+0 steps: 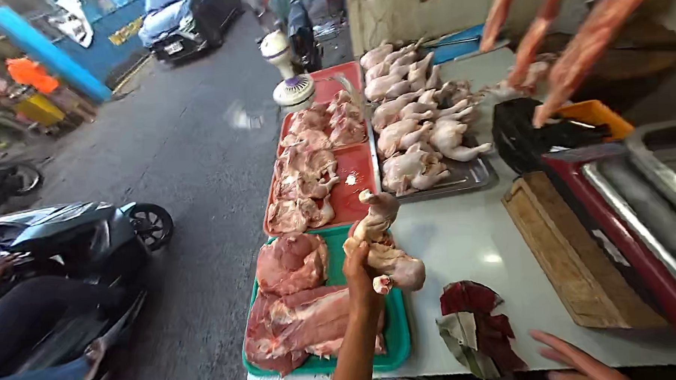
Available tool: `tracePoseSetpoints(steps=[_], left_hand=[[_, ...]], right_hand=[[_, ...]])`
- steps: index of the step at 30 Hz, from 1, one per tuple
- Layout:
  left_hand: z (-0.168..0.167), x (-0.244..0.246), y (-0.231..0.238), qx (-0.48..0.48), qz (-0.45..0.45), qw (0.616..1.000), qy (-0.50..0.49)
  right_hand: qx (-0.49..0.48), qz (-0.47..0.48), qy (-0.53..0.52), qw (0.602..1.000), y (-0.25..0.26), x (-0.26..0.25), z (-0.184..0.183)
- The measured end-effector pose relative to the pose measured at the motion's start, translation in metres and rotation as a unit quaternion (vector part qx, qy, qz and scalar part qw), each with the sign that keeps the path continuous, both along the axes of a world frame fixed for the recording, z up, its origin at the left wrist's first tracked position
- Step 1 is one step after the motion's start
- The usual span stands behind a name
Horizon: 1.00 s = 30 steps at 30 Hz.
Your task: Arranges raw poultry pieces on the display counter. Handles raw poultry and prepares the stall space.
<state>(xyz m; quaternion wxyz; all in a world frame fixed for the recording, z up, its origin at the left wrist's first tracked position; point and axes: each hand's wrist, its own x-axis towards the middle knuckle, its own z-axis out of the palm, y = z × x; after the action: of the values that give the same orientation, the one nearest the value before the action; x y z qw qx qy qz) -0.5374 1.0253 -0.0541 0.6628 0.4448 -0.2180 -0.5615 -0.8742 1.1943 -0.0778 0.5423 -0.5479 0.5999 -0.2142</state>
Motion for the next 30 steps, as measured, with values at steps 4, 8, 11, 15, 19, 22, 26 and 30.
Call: tracePoseSetpoints(steps=[4,8,11,15,19,22,26,30], left_hand=[[-0.01,-0.037,0.01,-0.02,0.003,0.998,-0.064],[-0.027,-0.054,0.028,-0.077,-0.002,0.985,-0.153],[-0.034,-0.052,0.037,-0.165,-0.028,0.951,-0.261],[-0.049,-0.044,0.035,-0.31,-0.054,0.861,-0.399],[-0.047,-0.046,0.046,-0.359,-0.117,0.801,-0.465],[-0.049,-0.045,0.051,-0.409,-0.195,0.751,-0.48],[-0.045,-0.037,0.052,-0.426,-0.265,0.743,-0.442],[-0.044,-0.015,0.05,-0.402,-0.264,0.762,-0.434]], right_hand=[[-0.212,-0.025,-0.1,0.972,-0.06,0.13,0.001],[-0.228,-0.187,-0.214,0.931,-0.095,0.184,0.003],[-0.207,-0.234,-0.272,0.91,-0.108,0.182,-0.004],[-0.145,-0.258,-0.412,0.862,-0.116,0.17,-0.014],[-0.12,-0.349,-0.453,0.811,-0.116,0.168,0.001],[-0.112,-0.396,-0.484,0.772,-0.127,0.16,-0.006],[-0.102,-0.415,-0.511,0.746,-0.127,0.159,-0.021],[-0.057,-0.42,-0.526,0.738,-0.137,0.156,-0.039]])
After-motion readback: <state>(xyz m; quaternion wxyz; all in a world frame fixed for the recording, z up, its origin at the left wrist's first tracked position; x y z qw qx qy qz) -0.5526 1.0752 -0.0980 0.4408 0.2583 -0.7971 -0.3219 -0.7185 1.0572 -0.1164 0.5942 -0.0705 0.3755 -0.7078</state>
